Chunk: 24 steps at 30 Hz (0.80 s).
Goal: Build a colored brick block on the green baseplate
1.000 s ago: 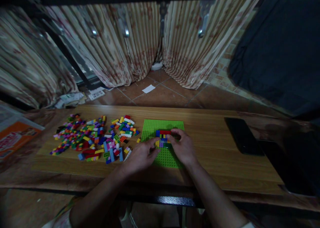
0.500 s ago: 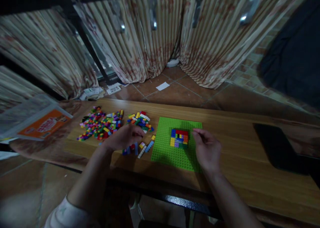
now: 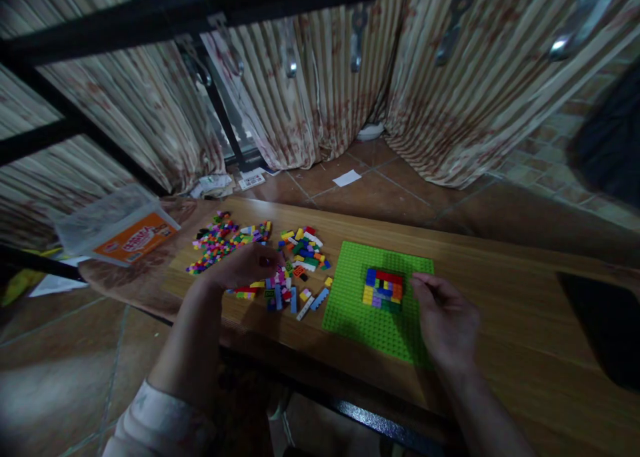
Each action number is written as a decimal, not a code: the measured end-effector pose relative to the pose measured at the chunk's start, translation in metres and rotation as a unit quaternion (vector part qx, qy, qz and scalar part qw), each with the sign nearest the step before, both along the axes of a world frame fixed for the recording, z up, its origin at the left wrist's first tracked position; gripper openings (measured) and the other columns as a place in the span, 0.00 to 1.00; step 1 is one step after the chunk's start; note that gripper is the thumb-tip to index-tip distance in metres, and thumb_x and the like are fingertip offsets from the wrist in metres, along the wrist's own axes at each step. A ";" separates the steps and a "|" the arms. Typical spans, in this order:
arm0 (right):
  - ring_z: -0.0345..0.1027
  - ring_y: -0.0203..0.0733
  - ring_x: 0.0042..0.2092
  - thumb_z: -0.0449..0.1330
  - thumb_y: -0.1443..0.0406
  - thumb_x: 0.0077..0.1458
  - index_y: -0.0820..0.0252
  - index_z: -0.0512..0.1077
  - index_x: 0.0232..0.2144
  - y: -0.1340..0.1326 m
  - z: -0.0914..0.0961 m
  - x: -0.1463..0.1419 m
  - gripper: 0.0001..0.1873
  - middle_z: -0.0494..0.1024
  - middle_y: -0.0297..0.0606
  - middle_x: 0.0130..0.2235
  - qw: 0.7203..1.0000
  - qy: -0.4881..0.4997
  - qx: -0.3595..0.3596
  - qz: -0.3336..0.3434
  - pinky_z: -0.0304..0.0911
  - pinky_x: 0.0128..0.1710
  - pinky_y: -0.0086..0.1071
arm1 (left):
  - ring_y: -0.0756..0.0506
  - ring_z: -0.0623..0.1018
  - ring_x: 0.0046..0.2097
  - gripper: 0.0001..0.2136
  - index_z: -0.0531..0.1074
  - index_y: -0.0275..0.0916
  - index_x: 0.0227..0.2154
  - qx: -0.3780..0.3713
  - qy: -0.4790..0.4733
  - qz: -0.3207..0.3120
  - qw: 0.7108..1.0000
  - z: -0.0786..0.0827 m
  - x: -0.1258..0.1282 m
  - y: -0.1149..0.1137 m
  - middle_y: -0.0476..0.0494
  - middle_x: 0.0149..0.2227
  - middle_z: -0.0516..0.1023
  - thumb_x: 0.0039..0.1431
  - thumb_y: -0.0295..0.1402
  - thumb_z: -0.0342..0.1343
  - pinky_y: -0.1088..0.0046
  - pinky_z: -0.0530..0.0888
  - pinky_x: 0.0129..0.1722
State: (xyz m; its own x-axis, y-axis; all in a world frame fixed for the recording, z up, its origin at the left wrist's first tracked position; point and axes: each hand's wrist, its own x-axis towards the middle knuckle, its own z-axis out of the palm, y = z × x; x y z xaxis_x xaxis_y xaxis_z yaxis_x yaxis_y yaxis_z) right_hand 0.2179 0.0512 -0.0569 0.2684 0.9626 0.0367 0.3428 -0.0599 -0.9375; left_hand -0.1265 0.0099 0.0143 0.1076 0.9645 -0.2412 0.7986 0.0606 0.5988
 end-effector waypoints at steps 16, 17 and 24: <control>0.73 0.51 0.37 0.63 0.52 0.41 0.59 0.77 0.34 -0.003 0.012 -0.003 0.20 0.80 0.42 0.36 0.998 -0.021 -0.053 -0.013 0.64 0.47 0.48 | 0.44 0.78 0.37 0.13 0.79 0.39 0.35 0.057 0.158 0.113 0.979 -0.008 0.005 0.004 0.43 0.33 0.81 0.49 0.26 0.53 0.73 0.70 0.36; 0.73 0.51 0.37 0.63 0.52 0.41 0.59 0.77 0.34 -0.003 0.012 -0.003 0.20 0.80 0.42 0.36 0.998 -0.019 -0.053 -0.010 0.64 0.47 0.48 | 0.44 0.78 0.38 0.12 0.79 0.39 0.35 0.052 0.177 0.118 0.976 -0.009 0.009 0.005 0.42 0.33 0.81 0.50 0.28 0.53 0.73 0.70 0.36; 0.73 0.48 0.38 0.64 0.53 0.43 0.58 0.77 0.34 -0.001 0.004 0.001 0.18 0.81 0.41 0.37 0.999 -0.010 -0.048 0.005 0.65 0.45 0.43 | 0.40 0.79 0.43 0.10 0.77 0.38 0.34 0.015 0.274 0.150 0.950 -0.014 0.026 0.012 0.38 0.37 0.80 0.52 0.33 0.53 0.69 0.72 0.39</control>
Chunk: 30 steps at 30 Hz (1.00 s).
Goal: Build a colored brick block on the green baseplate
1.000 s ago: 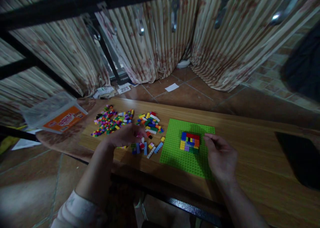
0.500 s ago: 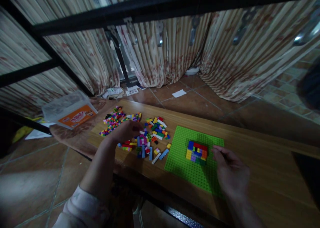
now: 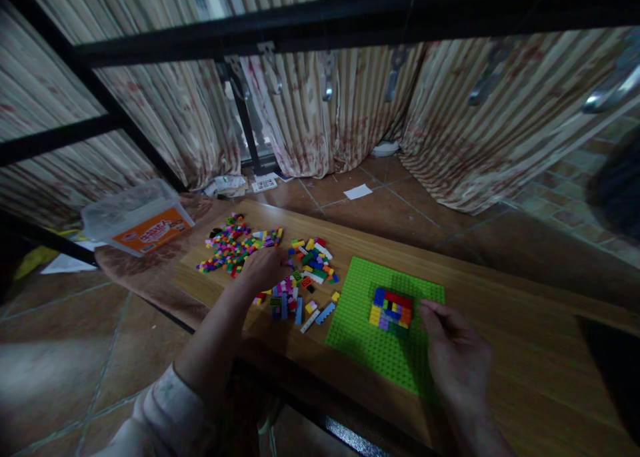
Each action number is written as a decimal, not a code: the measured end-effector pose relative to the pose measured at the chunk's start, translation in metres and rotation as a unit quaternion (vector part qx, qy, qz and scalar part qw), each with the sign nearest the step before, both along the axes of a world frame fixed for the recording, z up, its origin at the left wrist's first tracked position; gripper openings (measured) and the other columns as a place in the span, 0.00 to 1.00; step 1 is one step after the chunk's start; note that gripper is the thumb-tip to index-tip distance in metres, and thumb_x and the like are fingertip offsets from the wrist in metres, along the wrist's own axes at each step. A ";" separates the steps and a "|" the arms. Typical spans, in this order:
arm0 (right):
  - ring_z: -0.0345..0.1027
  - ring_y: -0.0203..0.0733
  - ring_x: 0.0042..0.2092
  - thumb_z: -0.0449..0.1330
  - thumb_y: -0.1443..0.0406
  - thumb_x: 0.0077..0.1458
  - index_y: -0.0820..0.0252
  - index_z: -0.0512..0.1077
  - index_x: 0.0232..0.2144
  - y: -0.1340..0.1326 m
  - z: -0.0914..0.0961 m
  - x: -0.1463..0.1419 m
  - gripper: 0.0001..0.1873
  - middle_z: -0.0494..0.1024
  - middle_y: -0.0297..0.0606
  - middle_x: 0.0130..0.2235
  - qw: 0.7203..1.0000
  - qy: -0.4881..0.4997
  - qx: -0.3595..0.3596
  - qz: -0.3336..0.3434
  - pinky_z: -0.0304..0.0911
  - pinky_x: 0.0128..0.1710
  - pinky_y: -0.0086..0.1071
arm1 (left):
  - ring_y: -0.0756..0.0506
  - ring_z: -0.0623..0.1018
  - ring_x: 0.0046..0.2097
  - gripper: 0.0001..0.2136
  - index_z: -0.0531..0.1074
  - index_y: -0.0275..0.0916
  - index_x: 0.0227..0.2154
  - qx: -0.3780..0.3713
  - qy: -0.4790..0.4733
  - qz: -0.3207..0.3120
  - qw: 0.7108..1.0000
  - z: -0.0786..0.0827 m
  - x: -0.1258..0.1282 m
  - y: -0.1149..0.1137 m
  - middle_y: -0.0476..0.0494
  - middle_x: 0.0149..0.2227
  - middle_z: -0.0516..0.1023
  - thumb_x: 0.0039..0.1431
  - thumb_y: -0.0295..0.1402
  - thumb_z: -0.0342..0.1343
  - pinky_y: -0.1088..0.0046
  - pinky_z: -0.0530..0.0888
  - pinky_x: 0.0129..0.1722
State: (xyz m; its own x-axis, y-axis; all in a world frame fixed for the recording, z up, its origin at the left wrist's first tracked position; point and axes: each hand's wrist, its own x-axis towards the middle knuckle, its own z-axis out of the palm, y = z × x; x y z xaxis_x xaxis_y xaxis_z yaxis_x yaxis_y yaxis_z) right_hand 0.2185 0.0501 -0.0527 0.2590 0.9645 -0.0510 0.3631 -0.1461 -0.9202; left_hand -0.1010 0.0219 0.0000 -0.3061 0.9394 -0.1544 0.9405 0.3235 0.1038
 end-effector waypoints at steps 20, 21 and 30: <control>0.73 0.43 0.34 0.62 0.54 0.47 0.59 0.78 0.34 0.000 -0.001 -0.006 0.17 0.81 0.39 0.34 0.998 0.022 0.055 0.030 0.66 0.38 0.38 | 0.49 0.74 0.31 0.11 0.70 0.36 0.36 0.129 -0.446 -0.063 0.883 0.010 0.001 0.001 0.48 0.29 0.75 0.55 0.38 0.55 0.75 0.69 0.31; 0.73 0.43 0.35 0.62 0.54 0.48 0.59 0.78 0.34 -0.001 0.001 -0.008 0.16 0.81 0.39 0.34 0.997 0.021 0.067 0.033 0.67 0.39 0.38 | 0.50 0.74 0.30 0.12 0.69 0.36 0.37 0.124 -0.514 -0.061 0.846 0.011 0.008 0.000 0.48 0.29 0.74 0.54 0.39 0.56 0.75 0.69 0.31; 0.71 0.40 0.42 0.57 0.62 0.58 0.54 0.74 0.45 -0.024 0.020 -0.021 0.12 0.78 0.38 0.41 0.945 -0.023 0.228 0.232 0.67 0.43 0.34 | 0.54 0.73 0.27 0.17 0.70 0.34 0.31 -0.065 -0.742 -0.007 0.667 -0.001 0.082 -0.004 0.49 0.28 0.74 0.47 0.43 0.65 0.79 0.67 0.27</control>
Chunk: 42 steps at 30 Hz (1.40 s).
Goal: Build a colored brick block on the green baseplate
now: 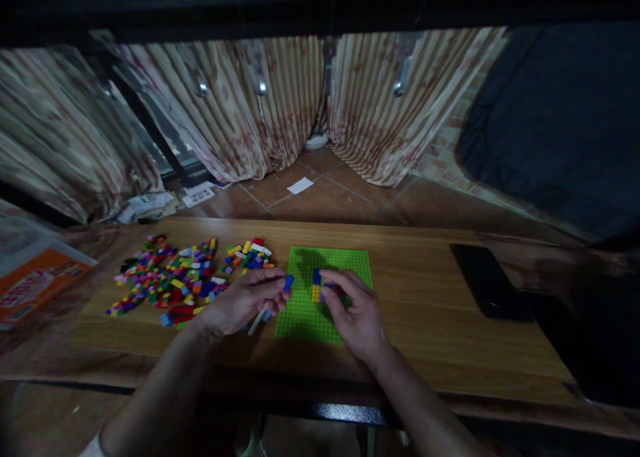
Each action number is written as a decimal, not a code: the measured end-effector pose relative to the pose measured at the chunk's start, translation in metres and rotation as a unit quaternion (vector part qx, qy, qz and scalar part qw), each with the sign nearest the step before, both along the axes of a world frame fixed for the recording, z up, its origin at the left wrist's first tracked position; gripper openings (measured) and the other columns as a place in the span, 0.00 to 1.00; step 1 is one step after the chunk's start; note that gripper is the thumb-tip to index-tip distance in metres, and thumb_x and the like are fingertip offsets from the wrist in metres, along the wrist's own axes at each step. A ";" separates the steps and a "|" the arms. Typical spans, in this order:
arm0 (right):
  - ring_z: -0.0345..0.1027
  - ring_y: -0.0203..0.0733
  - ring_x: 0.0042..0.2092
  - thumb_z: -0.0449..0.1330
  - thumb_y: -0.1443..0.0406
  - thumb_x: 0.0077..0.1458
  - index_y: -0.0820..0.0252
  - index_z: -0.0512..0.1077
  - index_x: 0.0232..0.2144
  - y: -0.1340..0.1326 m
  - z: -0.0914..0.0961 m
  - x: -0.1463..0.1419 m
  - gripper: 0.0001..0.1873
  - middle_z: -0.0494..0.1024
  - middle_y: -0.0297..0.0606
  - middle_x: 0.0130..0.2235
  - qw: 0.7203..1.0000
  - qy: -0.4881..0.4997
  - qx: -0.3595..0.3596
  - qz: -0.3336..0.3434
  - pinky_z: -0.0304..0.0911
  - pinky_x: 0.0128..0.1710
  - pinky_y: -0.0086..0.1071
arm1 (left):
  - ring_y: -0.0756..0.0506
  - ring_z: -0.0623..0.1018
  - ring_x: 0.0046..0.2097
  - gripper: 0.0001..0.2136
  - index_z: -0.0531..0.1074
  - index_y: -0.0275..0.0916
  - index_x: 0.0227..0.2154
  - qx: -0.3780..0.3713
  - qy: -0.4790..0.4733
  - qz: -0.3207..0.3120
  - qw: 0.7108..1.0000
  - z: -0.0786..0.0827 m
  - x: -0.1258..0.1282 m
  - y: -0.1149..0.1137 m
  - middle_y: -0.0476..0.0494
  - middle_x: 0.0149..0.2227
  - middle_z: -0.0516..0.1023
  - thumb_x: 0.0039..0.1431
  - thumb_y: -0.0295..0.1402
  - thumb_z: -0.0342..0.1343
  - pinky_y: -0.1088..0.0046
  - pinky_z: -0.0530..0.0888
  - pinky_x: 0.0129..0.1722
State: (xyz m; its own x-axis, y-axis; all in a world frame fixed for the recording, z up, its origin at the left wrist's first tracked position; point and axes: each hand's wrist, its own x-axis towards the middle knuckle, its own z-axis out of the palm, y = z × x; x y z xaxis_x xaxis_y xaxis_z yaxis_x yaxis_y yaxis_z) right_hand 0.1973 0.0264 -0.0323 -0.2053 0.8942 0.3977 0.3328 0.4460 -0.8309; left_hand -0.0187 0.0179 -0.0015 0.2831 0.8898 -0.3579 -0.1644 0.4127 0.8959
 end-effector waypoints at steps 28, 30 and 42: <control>0.71 0.40 0.36 0.61 0.62 0.55 0.54 0.77 0.32 0.006 -0.019 0.028 0.05 0.76 0.37 0.34 0.996 -0.075 -0.052 -0.008 0.66 0.38 0.35 | 0.54 0.69 0.25 0.15 0.74 0.35 0.39 0.013 0.111 0.003 0.994 -0.029 0.043 -0.002 0.50 0.26 0.73 0.52 0.40 0.59 0.77 0.66 0.27; 0.71 0.40 0.37 0.62 0.62 0.54 0.54 0.78 0.32 0.010 -0.022 0.023 0.05 0.75 0.37 0.34 0.996 -0.065 -0.050 -0.018 0.67 0.39 0.36 | 0.53 0.69 0.26 0.15 0.74 0.36 0.42 0.035 0.139 0.002 0.990 -0.032 0.045 -0.002 0.50 0.27 0.73 0.53 0.38 0.57 0.77 0.66 0.28; 0.69 0.40 0.38 0.63 0.62 0.53 0.53 0.78 0.31 0.016 -0.027 0.022 0.04 0.72 0.36 0.36 0.995 -0.078 -0.057 -0.027 0.66 0.40 0.36 | 0.46 0.76 0.33 0.22 0.68 0.40 0.56 0.175 0.325 -0.062 0.927 -0.039 0.050 -0.011 0.45 0.36 0.80 0.59 0.36 0.51 0.72 0.71 0.34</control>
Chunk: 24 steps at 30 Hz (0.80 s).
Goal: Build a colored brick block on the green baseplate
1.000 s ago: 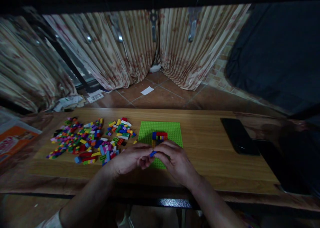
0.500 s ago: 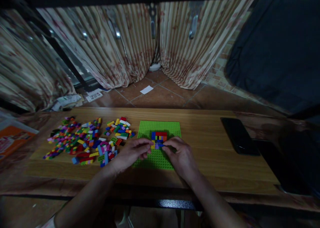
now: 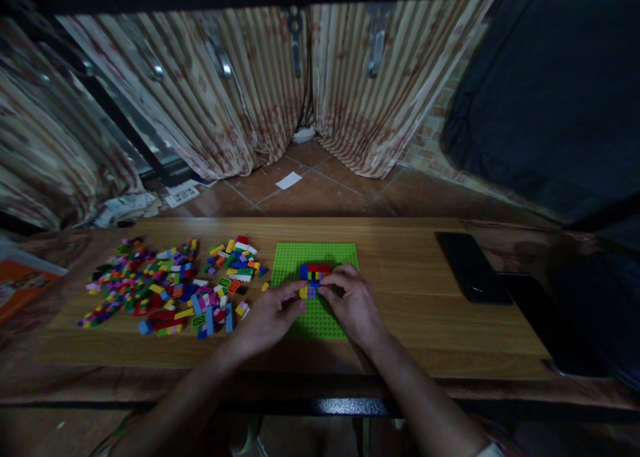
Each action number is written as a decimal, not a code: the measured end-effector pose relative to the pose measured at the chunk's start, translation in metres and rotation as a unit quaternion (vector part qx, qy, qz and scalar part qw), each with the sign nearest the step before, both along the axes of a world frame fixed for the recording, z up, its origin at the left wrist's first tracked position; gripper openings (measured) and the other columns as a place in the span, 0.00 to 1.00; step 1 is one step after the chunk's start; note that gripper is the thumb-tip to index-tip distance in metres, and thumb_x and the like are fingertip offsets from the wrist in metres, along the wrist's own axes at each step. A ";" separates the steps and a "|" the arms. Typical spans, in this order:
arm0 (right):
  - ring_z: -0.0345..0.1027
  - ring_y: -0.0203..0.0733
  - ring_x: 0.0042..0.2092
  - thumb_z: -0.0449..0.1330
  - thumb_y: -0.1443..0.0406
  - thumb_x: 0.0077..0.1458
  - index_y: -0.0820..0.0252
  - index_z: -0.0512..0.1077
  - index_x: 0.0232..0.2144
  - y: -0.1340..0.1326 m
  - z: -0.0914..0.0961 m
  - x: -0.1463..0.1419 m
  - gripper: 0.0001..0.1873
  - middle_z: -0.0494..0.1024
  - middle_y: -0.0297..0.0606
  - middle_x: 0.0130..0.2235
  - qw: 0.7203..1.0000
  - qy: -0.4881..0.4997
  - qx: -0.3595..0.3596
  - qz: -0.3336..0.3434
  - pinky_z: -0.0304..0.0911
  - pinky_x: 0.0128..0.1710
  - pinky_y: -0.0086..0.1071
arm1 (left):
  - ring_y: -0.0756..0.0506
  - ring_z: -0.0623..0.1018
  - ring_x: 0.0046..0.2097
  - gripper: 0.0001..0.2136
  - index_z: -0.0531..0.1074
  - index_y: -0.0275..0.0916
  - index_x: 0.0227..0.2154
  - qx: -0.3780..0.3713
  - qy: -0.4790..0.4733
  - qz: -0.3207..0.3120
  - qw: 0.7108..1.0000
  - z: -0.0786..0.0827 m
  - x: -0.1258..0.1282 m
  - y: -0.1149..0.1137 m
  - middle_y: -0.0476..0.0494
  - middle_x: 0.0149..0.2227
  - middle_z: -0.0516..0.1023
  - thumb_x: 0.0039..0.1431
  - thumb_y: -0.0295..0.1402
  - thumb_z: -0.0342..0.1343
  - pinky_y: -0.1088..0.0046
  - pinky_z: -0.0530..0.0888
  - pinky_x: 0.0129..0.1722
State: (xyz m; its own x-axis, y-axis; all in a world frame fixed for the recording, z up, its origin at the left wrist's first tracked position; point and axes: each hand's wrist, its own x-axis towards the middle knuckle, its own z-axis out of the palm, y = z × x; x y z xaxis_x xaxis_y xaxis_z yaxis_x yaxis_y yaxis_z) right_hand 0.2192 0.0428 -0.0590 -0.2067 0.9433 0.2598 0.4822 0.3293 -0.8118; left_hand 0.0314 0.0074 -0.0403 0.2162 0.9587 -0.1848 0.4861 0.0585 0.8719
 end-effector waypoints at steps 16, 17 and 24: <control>0.67 0.39 0.34 0.64 0.65 0.50 0.57 0.73 0.27 0.002 0.003 -0.003 0.03 0.71 0.35 0.33 0.999 -0.024 -0.008 -0.027 0.64 0.35 0.33 | 0.43 0.79 0.38 0.21 0.66 0.39 0.57 0.040 0.152 -0.052 0.986 0.011 0.010 -0.005 0.42 0.39 0.81 0.61 0.35 0.47 0.68 0.72 0.38; 0.67 0.38 0.33 0.64 0.65 0.50 0.57 0.73 0.26 0.002 0.003 -0.003 0.03 0.71 0.35 0.33 0.999 -0.024 -0.009 -0.027 0.64 0.35 0.33 | 0.43 0.79 0.39 0.22 0.65 0.39 0.57 0.042 0.163 -0.053 0.984 0.012 0.010 -0.005 0.43 0.40 0.81 0.61 0.34 0.47 0.68 0.72 0.39; 0.66 0.38 0.32 0.63 0.64 0.50 0.56 0.75 0.31 0.001 0.000 -0.003 0.04 0.71 0.34 0.33 0.999 -0.006 -0.016 -0.035 0.64 0.34 0.34 | 0.43 0.79 0.41 0.22 0.61 0.38 0.60 0.074 0.247 -0.078 0.963 0.012 0.014 -0.010 0.42 0.41 0.80 0.63 0.35 0.45 0.68 0.73 0.41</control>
State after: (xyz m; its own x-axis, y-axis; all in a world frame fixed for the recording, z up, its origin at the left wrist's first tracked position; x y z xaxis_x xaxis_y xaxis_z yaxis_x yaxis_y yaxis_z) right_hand 0.2160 0.0438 -0.0587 -0.1421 0.9635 0.2269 0.5123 0.2677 -0.8160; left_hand 0.0459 -0.0022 -0.0282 0.2812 0.9453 -0.1656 0.8362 -0.1566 0.5256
